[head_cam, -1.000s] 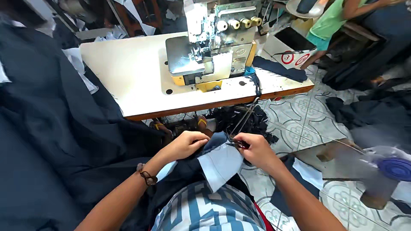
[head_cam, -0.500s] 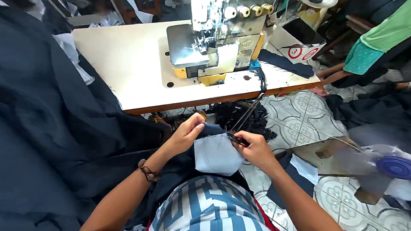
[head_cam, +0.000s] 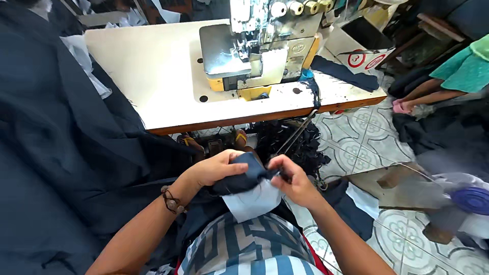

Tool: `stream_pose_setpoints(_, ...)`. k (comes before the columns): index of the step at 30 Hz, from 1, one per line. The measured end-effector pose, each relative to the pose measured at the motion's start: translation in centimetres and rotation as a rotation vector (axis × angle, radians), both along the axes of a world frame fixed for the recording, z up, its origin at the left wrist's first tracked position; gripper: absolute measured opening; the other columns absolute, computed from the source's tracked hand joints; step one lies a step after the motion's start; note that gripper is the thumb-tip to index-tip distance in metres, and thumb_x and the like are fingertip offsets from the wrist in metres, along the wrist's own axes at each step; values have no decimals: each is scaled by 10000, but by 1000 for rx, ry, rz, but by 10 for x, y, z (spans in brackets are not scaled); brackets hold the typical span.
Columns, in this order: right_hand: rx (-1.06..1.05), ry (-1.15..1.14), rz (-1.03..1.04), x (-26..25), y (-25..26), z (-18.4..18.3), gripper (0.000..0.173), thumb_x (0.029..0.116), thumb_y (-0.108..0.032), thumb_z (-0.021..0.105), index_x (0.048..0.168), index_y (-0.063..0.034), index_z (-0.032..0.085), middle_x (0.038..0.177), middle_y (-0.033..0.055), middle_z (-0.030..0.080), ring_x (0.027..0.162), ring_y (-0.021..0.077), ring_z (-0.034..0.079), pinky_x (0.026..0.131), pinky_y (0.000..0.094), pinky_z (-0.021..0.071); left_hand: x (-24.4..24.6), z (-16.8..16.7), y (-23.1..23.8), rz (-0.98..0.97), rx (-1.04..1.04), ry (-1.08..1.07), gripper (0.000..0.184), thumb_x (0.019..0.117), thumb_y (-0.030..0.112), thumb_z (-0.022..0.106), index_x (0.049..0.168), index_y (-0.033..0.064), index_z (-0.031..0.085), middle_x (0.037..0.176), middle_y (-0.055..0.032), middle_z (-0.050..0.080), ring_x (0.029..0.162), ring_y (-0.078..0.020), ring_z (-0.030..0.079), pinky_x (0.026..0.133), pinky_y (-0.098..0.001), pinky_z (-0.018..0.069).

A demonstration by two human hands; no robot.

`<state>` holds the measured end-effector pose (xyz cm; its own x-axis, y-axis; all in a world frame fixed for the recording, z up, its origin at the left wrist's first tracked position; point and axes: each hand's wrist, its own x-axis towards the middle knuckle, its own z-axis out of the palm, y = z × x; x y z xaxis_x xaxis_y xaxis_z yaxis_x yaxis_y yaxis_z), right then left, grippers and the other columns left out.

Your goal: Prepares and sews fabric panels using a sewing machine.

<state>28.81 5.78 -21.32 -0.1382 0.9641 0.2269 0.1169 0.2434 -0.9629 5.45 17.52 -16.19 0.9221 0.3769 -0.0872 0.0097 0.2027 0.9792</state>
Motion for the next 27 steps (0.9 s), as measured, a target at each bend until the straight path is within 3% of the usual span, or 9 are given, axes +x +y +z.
stream_pose_setpoints(2,46,-169,-5,-2,-1,-4,294,1001,-269,627,1068,11,689,836,-11,658,718,-53,553,665,137,474,9,4,6,82,235,88,291,1018,277,546,744,185,579,606,115,529,538,49,488,503,-132,407)
stream_pose_setpoints(4,130,-187,-131,-5,-2,-9,241,1013,-191,596,949,19,696,784,-3,642,687,-68,528,644,110,446,16,-5,15,221,572,142,321,1014,173,576,704,101,531,533,57,406,455,-11,367,441,-173,293)
stream_pose_setpoints(6,191,-57,-222,-8,-2,-7,171,1014,-146,587,941,-20,677,817,-86,647,727,-125,544,669,73,462,22,-24,18,392,799,200,299,1003,201,634,741,81,552,564,15,441,477,-64,403,458,-221,330)
stream_pose_setpoints(8,185,57,-252,-12,-3,-2,120,1016,-150,593,961,-77,671,874,-135,673,778,-125,582,705,82,490,30,-48,14,440,899,193,219,971,189,682,825,33,632,668,-36,580,580,-107,546,549,-288,474)
stream_pose_setpoints(11,122,146,-348,-17,-1,-5,110,1008,-113,581,948,-115,673,849,-140,666,746,-89,595,679,115,505,34,-81,4,326,754,136,261,1031,169,566,964,-14,738,835,-58,718,762,-67,659,755,-291,556)
stream_pose_setpoints(16,-18,300,-448,-11,6,-23,154,1003,-79,561,902,-132,664,788,-95,666,707,-14,619,673,188,536,6,-87,3,156,512,158,312,1016,218,554,831,8,694,693,101,582,649,105,491,634,-121,426)
stream_pose_setpoints(21,-201,725,-263,-23,16,-13,183,1031,-181,555,878,-207,653,743,-58,677,638,10,635,612,191,558,-9,-68,7,148,476,109,270,1021,239,546,1013,22,706,1013,25,633,963,26,583,876,-185,497)
stream_pose_setpoints(24,-139,314,-84,-2,20,-11,149,1029,-175,544,897,-183,614,716,-144,593,580,-88,499,536,99,420,-19,-38,2,209,446,30,433,1088,422,417,858,161,675,844,131,617,804,78,572,731,-133,489)
stream_pose_setpoints(27,11,-201,-37,24,28,7,187,1005,-192,586,1043,-54,707,963,-36,684,830,-35,608,739,162,516,-21,-27,-3,193,506,-20,408,1095,366,429,812,143,621,796,119,555,761,82,536,690,-109,459)
